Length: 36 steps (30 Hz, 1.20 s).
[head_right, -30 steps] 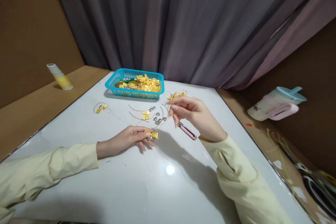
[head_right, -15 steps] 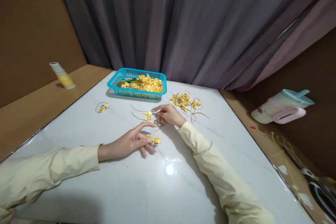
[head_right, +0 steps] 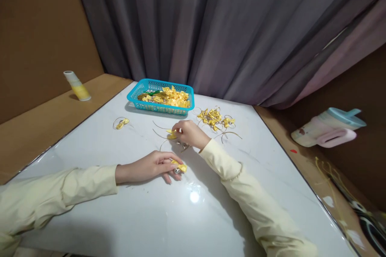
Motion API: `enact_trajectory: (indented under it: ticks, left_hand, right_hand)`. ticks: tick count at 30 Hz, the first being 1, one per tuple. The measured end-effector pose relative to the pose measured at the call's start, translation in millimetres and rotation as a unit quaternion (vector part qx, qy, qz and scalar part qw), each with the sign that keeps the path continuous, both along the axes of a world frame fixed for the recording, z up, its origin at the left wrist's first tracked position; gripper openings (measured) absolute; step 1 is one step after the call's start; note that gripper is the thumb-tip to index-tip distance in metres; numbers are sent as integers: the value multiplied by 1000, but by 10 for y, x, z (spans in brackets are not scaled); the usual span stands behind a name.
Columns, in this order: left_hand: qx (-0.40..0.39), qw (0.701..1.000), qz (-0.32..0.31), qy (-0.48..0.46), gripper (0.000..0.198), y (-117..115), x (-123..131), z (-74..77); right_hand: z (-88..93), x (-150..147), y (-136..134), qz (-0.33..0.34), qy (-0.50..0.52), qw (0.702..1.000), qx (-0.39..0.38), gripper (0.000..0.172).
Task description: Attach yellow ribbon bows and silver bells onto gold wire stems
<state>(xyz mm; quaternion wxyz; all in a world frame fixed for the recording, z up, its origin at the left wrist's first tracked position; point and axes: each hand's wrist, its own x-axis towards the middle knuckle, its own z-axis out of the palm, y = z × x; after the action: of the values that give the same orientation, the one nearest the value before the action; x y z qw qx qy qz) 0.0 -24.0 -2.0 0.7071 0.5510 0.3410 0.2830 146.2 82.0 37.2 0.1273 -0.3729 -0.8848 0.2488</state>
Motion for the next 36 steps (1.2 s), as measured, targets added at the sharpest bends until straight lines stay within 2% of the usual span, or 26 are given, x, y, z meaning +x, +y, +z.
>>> enact_trajectory:
  ticks: [2,4,6,12,17,21,25,28,31,33,34,36]
  left_hand:
    - [-7,1000,1,5,34,2,6,-4]
    - [-10,1000,-5,10,34,4,14,-5]
    - [-11,1000,-14,19,33,5,21,-5]
    - [6,1000,3,7,39,-9,23,-2]
    - [29,999,0,33,29,-31,-1,19]
    - [118,989,28,84,20,-29,-18,2]
    - [283,938,83,180,14,-44,-17,-22]
    - [357,907,119,187,18,-23,-55,13]
    - [426,871,155,191,23,118,-217,84]
    - [513,813,163,220,25,279,-394,127]
    - [562,773,150,252,28,365,-488,143]
    - [631,702,75,322,39,518,-653,166]
  right_hand:
    - [28,-103,-57,87,-30,996,20,20]
    - [38,-211,-93,178,-92,979,48,27]
    - [33,-317,-98,224,-152,961,65,32]
    - [37,-538,-36,209,-253,941,88,21]
    - [80,-568,11,197,-298,926,118,23]
    - [64,-560,60,187,-309,924,130,25]
    - [47,-563,105,184,-301,927,127,22]
    - [64,-541,150,184,-274,936,121,14]
    - [92,-483,204,184,-233,948,117,5]
    - [115,-429,236,183,-204,955,115,5]
    - [129,-400,247,184,-190,958,114,6]
    - [167,-342,262,183,-163,963,108,9]
